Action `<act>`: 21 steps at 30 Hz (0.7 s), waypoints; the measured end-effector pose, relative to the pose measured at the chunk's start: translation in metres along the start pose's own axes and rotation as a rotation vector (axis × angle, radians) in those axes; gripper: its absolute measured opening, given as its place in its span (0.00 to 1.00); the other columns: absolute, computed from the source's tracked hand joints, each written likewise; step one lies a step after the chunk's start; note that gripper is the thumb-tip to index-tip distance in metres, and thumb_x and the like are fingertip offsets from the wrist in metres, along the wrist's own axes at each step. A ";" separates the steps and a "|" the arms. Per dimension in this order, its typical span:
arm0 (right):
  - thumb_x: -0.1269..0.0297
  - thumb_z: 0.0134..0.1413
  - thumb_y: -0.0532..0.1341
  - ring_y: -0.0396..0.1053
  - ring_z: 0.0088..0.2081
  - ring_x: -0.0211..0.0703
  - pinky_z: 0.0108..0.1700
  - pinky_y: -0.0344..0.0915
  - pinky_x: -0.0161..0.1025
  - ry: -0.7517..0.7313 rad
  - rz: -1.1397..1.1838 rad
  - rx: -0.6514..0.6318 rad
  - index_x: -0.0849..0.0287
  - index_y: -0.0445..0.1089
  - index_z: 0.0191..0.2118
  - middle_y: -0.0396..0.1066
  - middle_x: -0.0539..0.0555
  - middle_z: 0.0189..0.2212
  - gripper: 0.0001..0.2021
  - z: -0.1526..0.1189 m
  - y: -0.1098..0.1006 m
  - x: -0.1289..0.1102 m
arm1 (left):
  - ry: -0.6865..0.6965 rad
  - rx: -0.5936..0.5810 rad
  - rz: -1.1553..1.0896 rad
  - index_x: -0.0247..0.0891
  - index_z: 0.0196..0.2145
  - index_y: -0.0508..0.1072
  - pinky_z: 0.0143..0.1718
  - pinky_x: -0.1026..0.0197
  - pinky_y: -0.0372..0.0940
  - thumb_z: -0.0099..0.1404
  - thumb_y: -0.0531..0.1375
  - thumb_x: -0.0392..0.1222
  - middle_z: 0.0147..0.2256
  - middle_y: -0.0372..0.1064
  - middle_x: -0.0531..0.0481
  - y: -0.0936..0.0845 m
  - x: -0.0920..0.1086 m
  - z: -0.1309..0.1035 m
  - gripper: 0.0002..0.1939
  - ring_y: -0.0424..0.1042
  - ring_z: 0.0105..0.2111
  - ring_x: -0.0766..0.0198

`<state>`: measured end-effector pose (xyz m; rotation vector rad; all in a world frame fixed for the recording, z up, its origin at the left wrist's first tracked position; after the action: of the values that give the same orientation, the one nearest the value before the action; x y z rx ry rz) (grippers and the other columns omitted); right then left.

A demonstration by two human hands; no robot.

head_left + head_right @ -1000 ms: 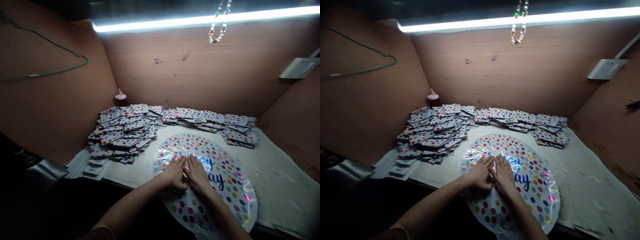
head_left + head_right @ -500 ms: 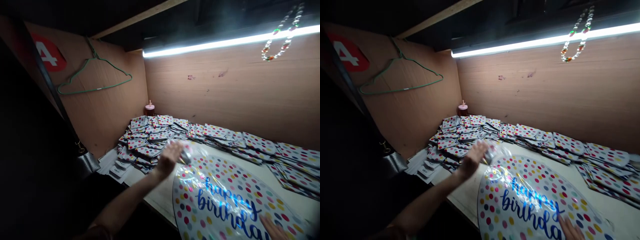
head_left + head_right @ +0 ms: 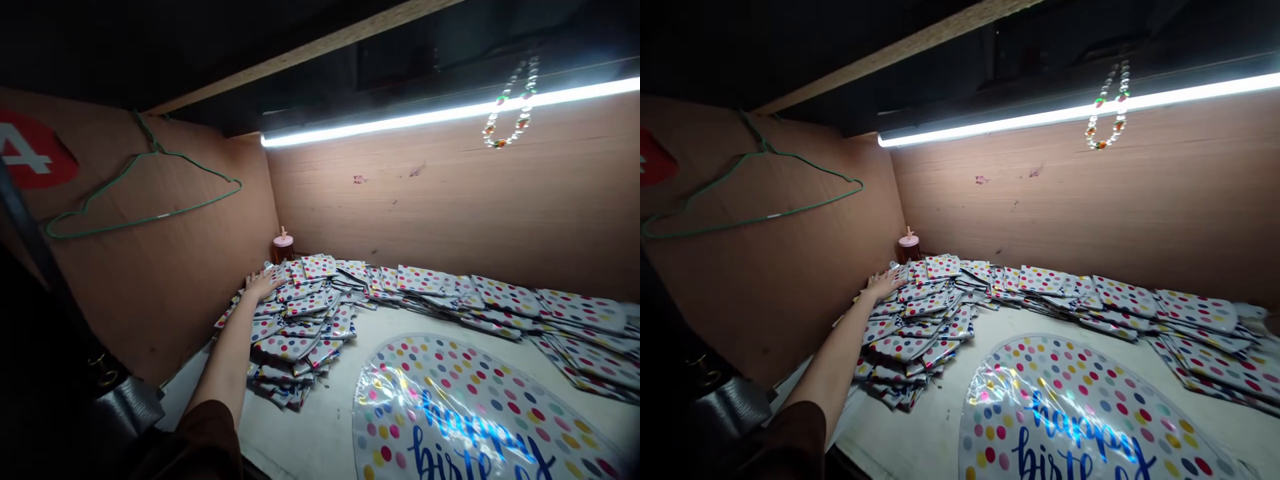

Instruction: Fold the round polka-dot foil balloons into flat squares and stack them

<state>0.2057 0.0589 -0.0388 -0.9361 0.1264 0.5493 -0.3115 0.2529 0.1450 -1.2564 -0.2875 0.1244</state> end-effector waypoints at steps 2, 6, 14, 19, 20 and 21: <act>0.45 0.24 0.58 0.65 0.52 0.70 0.15 0.62 0.58 -0.036 0.118 -0.099 0.08 0.59 0.43 0.75 0.43 0.38 0.31 -0.004 -0.008 -0.007 | 0.024 0.058 -0.010 0.30 0.56 0.65 0.59 0.33 0.47 0.62 0.58 0.57 0.58 0.61 0.33 -0.010 0.009 -0.003 0.32 0.52 0.60 0.32; 0.41 0.41 0.54 0.72 0.46 0.60 0.25 0.72 0.53 -0.003 0.263 -0.359 0.19 0.67 0.47 0.76 0.45 0.41 0.22 -0.078 -0.067 -0.021 | 0.126 0.210 -0.079 0.28 0.64 0.48 0.63 0.36 0.33 0.69 0.49 0.51 0.66 0.40 0.38 -0.019 0.055 -0.050 0.33 0.30 0.66 0.38; 0.55 0.61 0.53 0.72 0.37 0.46 0.40 0.70 0.40 0.413 0.584 -0.704 0.55 0.74 0.34 0.75 0.54 0.33 0.15 -0.086 -0.152 -0.040 | 1.200 -0.627 -0.539 0.49 0.60 0.61 0.59 0.52 0.58 0.61 0.60 0.57 0.57 0.64 0.49 0.031 0.200 -0.355 0.32 0.63 0.57 0.55; 0.59 0.61 0.52 0.68 0.34 0.43 0.38 0.63 0.37 0.434 0.303 -0.478 0.57 0.67 0.32 0.72 0.52 0.31 0.11 -0.007 -0.129 -0.013 | 0.898 -0.455 -0.503 0.45 0.67 0.38 0.58 0.43 0.57 0.63 0.60 0.52 0.65 0.48 0.38 0.051 0.219 -0.398 0.44 0.52 0.63 0.48; 0.60 0.61 0.51 0.68 0.35 0.43 0.38 0.62 0.37 0.414 0.224 -0.488 0.57 0.67 0.33 0.72 0.53 0.32 0.11 0.006 -0.119 -0.007 | 0.914 -0.367 -0.452 0.47 0.67 0.39 0.60 0.38 0.51 0.61 0.61 0.53 0.66 0.42 0.39 0.051 0.219 -0.398 0.45 0.46 0.64 0.43; 0.61 0.62 0.50 0.68 0.36 0.43 0.39 0.62 0.37 0.404 0.146 -0.502 0.57 0.66 0.33 0.72 0.53 0.33 0.11 0.018 -0.107 -0.001 | 0.960 -0.299 -0.391 0.49 0.67 0.43 0.60 0.33 0.44 0.60 0.62 0.55 0.67 0.38 0.40 0.051 0.218 -0.400 0.45 0.41 0.65 0.40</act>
<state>0.2563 0.0227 0.0503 -1.5316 0.4378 0.5296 0.0131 -0.0439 0.0171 -1.3897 0.2983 -0.8673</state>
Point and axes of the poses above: each hand's wrist, its own z-axis towards the middle knuckle, its own y-axis out of the palm, x = y × z, the point moved 4 cm from there along z, towards the middle knuckle
